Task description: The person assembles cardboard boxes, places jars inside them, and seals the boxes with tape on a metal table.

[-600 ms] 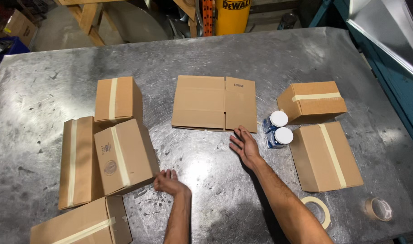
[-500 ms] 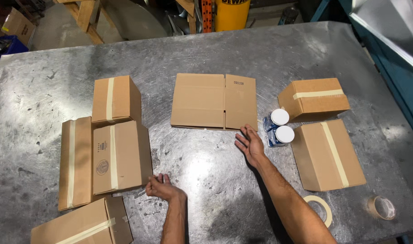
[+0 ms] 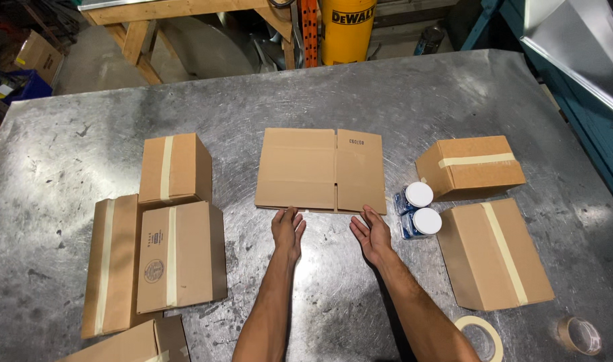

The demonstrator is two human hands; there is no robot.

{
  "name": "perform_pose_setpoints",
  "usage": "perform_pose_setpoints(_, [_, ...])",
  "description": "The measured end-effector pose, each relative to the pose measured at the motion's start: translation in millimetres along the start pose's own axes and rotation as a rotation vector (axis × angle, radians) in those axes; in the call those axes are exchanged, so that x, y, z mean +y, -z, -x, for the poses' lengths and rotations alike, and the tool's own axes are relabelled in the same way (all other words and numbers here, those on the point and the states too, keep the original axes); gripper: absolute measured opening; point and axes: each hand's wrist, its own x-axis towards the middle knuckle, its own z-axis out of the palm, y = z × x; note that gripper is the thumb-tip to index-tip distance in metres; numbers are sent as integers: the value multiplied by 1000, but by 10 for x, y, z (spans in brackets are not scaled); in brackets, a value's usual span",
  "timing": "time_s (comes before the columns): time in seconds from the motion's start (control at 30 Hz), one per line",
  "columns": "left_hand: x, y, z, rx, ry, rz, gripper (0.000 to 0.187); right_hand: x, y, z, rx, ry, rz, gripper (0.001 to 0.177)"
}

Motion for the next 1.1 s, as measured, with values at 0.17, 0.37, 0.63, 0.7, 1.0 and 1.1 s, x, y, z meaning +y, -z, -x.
perform_pose_setpoints(0.17, [2,-269,-413,139,-87,31,83,1,-70,26,55,110,-14,41])
perform_pose_setpoints(0.37, [398,-225,476,239,-327,-241,85,-44,-112,628,82,442,256,48])
perform_pose_setpoints(0.63, [587,461,1879,74,-501,-582,54,-119,357,1202,145,1170,1126,43])
perform_pose_setpoints(0.7, [764,442,2285,99,-466,-581,41,-120,347,1495,7,1030,1535,84])
perform_pose_setpoints(1.0, [1363,841,2779,77,-723,-915,23,-575,545,2302,-155,844,1317,29])
perform_pose_setpoints(1.1, [1587,796,3108,-12,-946,-986,40,-852,354,2651,-294,519,906,26])
